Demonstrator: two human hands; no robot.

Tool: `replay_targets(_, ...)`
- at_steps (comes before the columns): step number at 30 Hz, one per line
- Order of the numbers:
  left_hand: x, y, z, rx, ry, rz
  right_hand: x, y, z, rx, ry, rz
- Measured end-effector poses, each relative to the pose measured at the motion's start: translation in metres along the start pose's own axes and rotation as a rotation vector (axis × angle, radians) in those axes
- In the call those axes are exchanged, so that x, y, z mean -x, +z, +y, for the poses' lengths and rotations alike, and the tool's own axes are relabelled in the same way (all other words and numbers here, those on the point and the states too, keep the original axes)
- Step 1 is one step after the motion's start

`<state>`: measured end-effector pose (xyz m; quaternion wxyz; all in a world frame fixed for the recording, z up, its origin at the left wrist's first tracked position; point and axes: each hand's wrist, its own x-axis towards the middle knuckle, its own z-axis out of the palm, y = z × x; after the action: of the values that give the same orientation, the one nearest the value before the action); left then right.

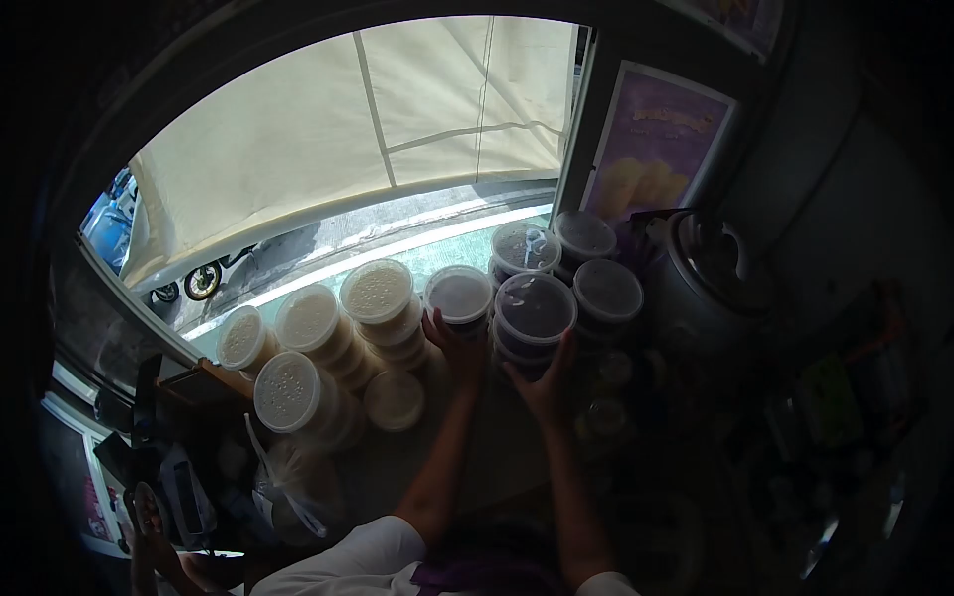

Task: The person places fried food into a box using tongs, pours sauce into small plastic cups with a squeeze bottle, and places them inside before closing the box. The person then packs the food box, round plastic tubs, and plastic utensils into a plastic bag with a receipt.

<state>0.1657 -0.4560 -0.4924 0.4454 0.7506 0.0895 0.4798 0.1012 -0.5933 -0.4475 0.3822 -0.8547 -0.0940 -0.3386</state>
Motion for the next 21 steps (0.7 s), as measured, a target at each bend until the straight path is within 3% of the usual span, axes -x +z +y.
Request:
replay_targets(17,0.003,-0.026,0.021,-0.043,0.090,0.030,0.003,-0.003,0.013,-0.042,0.088,-0.078)
replay_targets(21,0.029,-0.049,0.036,0.045,-0.060,0.046,0.003,-0.007,0.009,-0.034,0.057,-0.059)
